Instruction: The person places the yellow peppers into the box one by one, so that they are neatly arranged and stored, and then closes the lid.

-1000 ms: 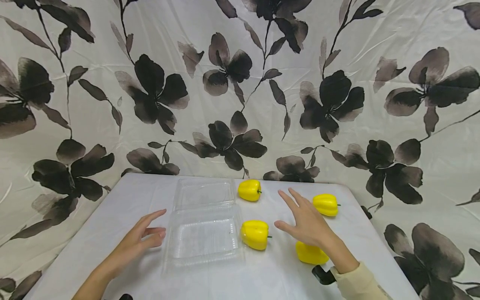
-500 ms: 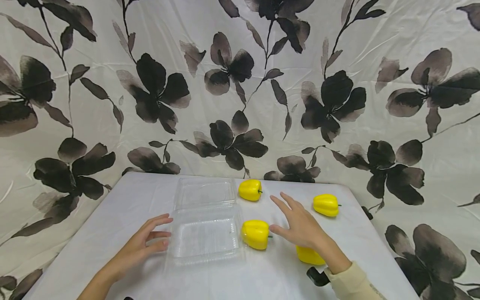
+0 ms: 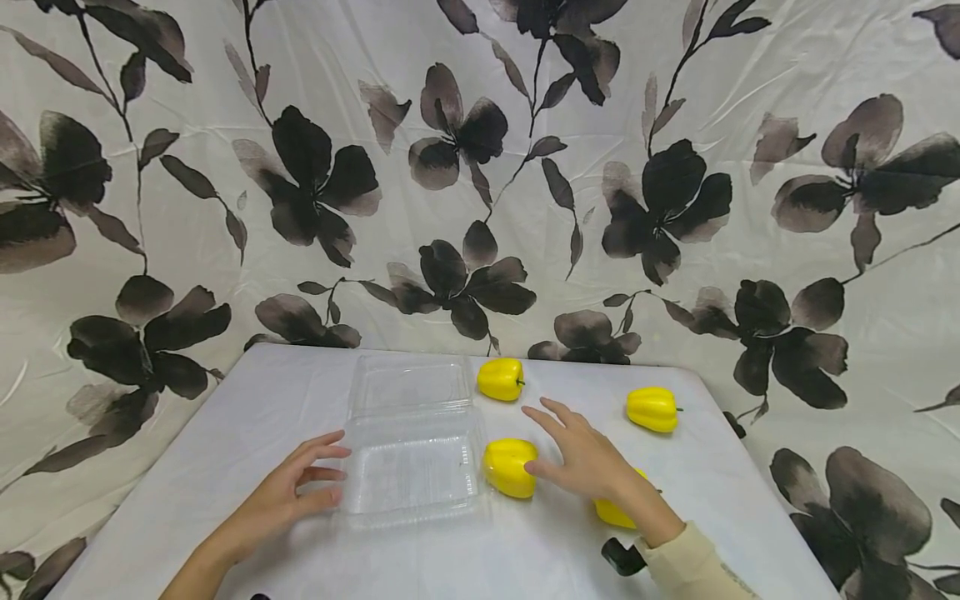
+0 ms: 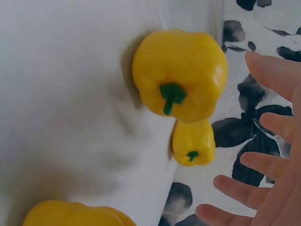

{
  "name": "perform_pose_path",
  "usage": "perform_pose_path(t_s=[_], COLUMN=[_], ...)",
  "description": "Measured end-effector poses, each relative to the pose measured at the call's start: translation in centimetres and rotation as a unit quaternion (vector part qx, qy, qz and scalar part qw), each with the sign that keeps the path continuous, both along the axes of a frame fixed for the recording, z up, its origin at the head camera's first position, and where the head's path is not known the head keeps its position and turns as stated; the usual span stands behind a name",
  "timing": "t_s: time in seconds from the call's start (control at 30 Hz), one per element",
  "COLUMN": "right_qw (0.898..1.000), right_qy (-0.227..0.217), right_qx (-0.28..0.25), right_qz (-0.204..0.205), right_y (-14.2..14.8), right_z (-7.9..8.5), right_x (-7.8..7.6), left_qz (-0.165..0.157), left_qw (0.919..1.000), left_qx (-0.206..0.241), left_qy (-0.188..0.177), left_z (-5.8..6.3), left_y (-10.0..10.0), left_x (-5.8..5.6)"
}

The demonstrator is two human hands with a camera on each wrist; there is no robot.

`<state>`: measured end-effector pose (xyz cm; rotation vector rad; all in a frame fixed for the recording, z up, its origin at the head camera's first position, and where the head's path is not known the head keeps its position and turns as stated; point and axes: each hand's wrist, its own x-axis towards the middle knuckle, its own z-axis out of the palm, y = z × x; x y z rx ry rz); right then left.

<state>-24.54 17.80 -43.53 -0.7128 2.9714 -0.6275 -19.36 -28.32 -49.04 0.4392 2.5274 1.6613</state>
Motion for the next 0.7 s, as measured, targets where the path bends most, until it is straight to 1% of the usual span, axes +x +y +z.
perform_pose_path(t_s=[0.27,0.5,0.7], right_qw=[1.0,0.999,0.999], right_qy=[-0.023,-0.031,-0.032], right_qx=[-0.013,-0.022,-0.017], right_qz=[0.006,0.015,0.025], right_y=[-0.8,-1.4,-1.8], right_z=[-0.7,-1.2,-1.7], right_x=[0.0,0.0,0.0], left_qz=[-0.007,-0.014,-0.017], left_qw=[0.9999,0.9997,0.9996], left_qx=[0.0,-0.007,-0.005], left_qy=[-0.012,-0.018,-0.02], left_z=[-0.6,-0.7,-0.8], left_y=[-0.3,-0.4,-0.4], left_x=[-0.3,-0.3,-0.3])
